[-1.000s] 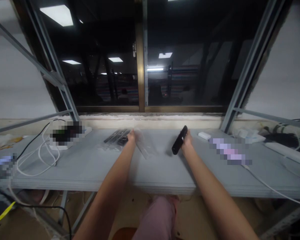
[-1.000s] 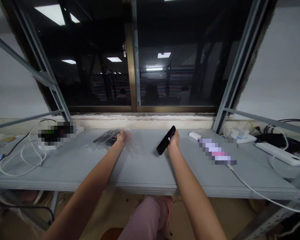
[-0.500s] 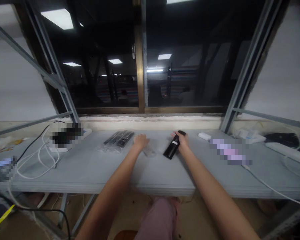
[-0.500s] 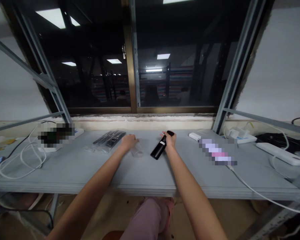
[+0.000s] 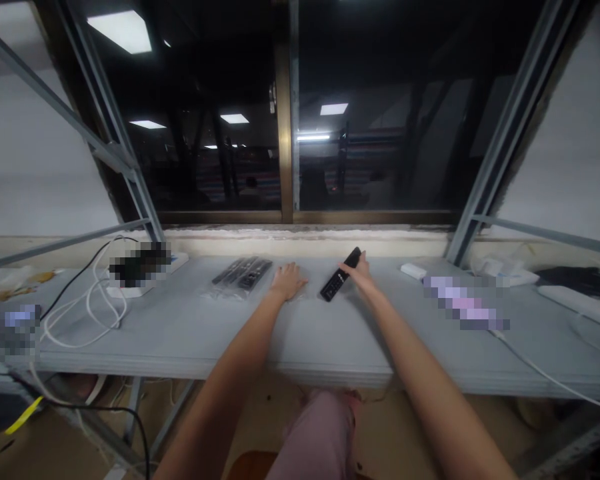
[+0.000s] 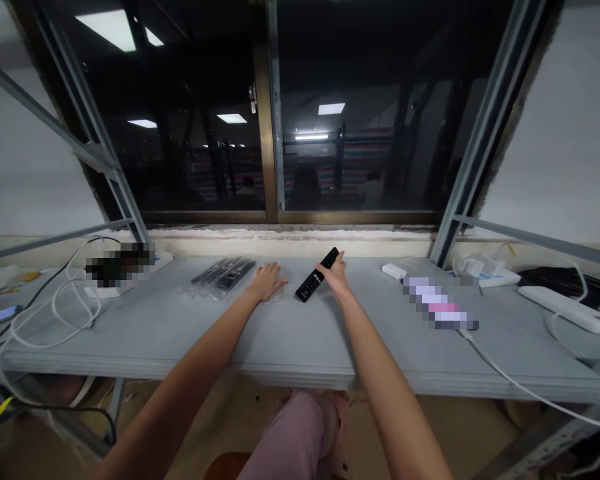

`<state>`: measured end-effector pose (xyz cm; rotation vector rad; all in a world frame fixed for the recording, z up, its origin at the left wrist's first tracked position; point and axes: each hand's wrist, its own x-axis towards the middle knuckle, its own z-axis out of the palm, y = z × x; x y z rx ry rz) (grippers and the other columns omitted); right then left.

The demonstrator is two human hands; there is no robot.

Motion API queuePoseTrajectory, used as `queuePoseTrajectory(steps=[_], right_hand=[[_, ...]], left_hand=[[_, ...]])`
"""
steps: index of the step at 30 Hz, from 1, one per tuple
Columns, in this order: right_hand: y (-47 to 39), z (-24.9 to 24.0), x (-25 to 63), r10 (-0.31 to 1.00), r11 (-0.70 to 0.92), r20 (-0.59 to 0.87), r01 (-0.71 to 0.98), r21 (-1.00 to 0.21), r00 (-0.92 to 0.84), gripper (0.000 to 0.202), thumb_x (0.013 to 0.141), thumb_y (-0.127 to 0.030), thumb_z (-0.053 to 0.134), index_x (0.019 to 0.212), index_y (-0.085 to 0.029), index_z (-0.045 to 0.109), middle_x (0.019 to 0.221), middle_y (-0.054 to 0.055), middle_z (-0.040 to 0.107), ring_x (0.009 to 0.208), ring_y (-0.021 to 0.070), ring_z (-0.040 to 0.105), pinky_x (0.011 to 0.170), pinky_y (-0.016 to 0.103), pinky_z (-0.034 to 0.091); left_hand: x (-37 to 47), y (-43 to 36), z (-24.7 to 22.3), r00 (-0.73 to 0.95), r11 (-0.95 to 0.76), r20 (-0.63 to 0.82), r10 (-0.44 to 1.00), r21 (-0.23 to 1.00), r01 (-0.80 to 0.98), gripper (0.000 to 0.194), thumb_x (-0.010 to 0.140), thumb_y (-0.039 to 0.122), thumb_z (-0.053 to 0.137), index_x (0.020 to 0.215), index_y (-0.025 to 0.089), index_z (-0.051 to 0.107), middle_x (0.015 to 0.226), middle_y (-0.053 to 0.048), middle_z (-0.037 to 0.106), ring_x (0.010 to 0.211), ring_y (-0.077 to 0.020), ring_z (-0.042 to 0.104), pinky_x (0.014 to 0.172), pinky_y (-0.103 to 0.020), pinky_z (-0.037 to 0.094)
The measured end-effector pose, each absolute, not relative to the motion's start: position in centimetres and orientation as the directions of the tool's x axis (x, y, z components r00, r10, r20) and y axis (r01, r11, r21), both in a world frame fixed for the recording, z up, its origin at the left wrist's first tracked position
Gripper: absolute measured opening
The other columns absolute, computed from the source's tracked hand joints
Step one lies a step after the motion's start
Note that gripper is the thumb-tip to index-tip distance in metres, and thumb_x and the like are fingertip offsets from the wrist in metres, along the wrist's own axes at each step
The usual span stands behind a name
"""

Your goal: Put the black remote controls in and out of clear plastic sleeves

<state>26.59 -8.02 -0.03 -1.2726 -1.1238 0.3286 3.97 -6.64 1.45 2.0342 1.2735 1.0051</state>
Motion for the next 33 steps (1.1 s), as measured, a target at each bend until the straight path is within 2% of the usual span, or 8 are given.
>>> queuePoseTrajectory(steps=[4, 7, 11, 14, 19, 22, 28, 33], right_hand=[[-7.8, -1.8, 26.2, 0.687, 0.212, 0.526, 0.555, -0.805, 0.501, 0.093, 0.057, -0.039, 0.072, 0.14, -0.018, 0.034, 0.104, 0.009, 0.048, 0.089, 0.0257, 0.058, 0.086, 0.04, 0.047], [-7.6, -2.3, 25.9, 0.733, 0.132, 0.456, 0.552, -0.823, 0.505, 0.087, 0.058, -0.034, 0.072, 0.137, -0.013, 0.04, 0.103, 0.012, 0.052, 0.094, 0.0289, 0.058, 0.09, 0.044, 0.045], [-7.2, -1.9, 25.4, 0.785, 0.111, 0.337, 0.417, -0.902, 0.52, 0.078, 0.067, -0.038, 0.068, 0.136, -0.012, 0.04, 0.113, 0.017, 0.056, 0.1, 0.0274, 0.059, 0.095, 0.045, 0.043], [-7.5, -1.5, 24.6, 0.87, 0.176, 0.356, 0.461, -0.87, 0.341, 0.068, 0.071, -0.032, 0.066, 0.134, -0.016, 0.046, 0.12, 0.016, 0.058, 0.096, 0.0231, 0.063, 0.092, 0.041, 0.046], [-9.1, -1.3, 23.1, 0.926, 0.339, 0.355, 0.694, -0.635, -0.128, 0.035, 0.084, -0.027, 0.055, 0.117, -0.019, 0.063, 0.121, 0.011, 0.063, 0.113, 0.021, 0.057, 0.1, 0.037, 0.04], [-10.1, -0.7, 22.6, 0.942, 0.309, 0.302, 0.736, -0.603, -0.149, 0.039, 0.089, -0.034, 0.05, 0.125, -0.021, 0.058, 0.128, 0.01, 0.059, 0.119, 0.0234, 0.054, 0.104, 0.041, 0.037], [-12.1, 0.8, 21.8, 0.984, 0.172, 0.129, 0.864, -0.472, -0.126, 0.056, 0.093, -0.055, 0.031, 0.143, -0.03, 0.034, 0.144, 0.006, 0.043, 0.132, 0.0313, 0.037, 0.108, 0.061, 0.018], [-12.6, 0.9, 21.0, 0.988, 0.148, 0.105, 0.891, -0.43, -0.113, 0.058, 0.094, -0.055, 0.023, 0.145, -0.028, 0.029, 0.15, 0.006, 0.032, 0.139, 0.0295, 0.024, 0.107, 0.064, 0.013]], left_hand=[[4.3, -6.6, 1.1, 0.261, -0.374, 0.269, 0.927, 0.72, 0.585, 0.027, 0.07, 0.036, 0.072, 0.073, 0.02, 0.051, 0.111, -0.02, 0.063, 0.125, -0.0368, 0.043, 0.109, -0.045, 0.016], [4.2, -6.4, 0.8, 0.327, -0.401, 0.25, 0.911, 0.721, 0.565, 0.022, 0.071, 0.031, 0.071, 0.074, 0.019, 0.053, 0.118, -0.02, 0.06, 0.127, -0.0363, 0.042, 0.109, -0.045, 0.016], [4.2, -6.2, 0.7, 0.366, -0.406, 0.22, 0.904, 0.711, 0.574, 0.023, 0.072, 0.035, 0.07, 0.084, 0.02, 0.057, 0.132, -0.016, 0.053, 0.133, -0.0326, 0.035, 0.11, -0.046, 0.012], [4.2, -6.2, 0.6, 0.373, -0.425, 0.233, 0.898, 0.68, 0.597, 0.029, 0.072, 0.038, 0.07, 0.092, 0.02, 0.059, 0.138, -0.016, 0.047, 0.136, -0.0331, 0.029, 0.11, -0.048, 0.011], [4.1, -6.0, 0.4, 0.368, -0.441, 0.256, 0.894, 0.645, 0.624, 0.032, 0.075, 0.04, 0.066, 0.099, 0.018, 0.061, 0.136, -0.02, 0.047, 0.134, -0.0373, 0.03, 0.109, -0.053, 0.011], [4.0, -5.6, 0.3, 0.373, -0.451, 0.258, 0.891, 0.588, 0.671, 0.033, 0.081, 0.043, 0.059, 0.105, 0.02, 0.061, 0.134, -0.018, 0.05, 0.132, -0.0353, 0.035, 0.108, -0.053, 0.015], [3.7, -5.1, 0.7, 0.471, -0.521, 0.238, 0.85, 0.236, 0.821, 0.05, 0.094, 0.05, 0.027, 0.126, 0.019, 0.051, 0.141, -0.014, 0.044, 0.133, -0.0264, 0.034, 0.109, -0.047, 0.02], [3.2, -5.4, 1.2, 0.498, -0.538, 0.21, 0.841, 0.241, 0.808, 0.059, 0.091, 0.057, 0.032, 0.132, 0.017, 0.047, 0.144, -0.016, 0.04, 0.133, -0.03, 0.033, 0.108, -0.047, 0.021]])
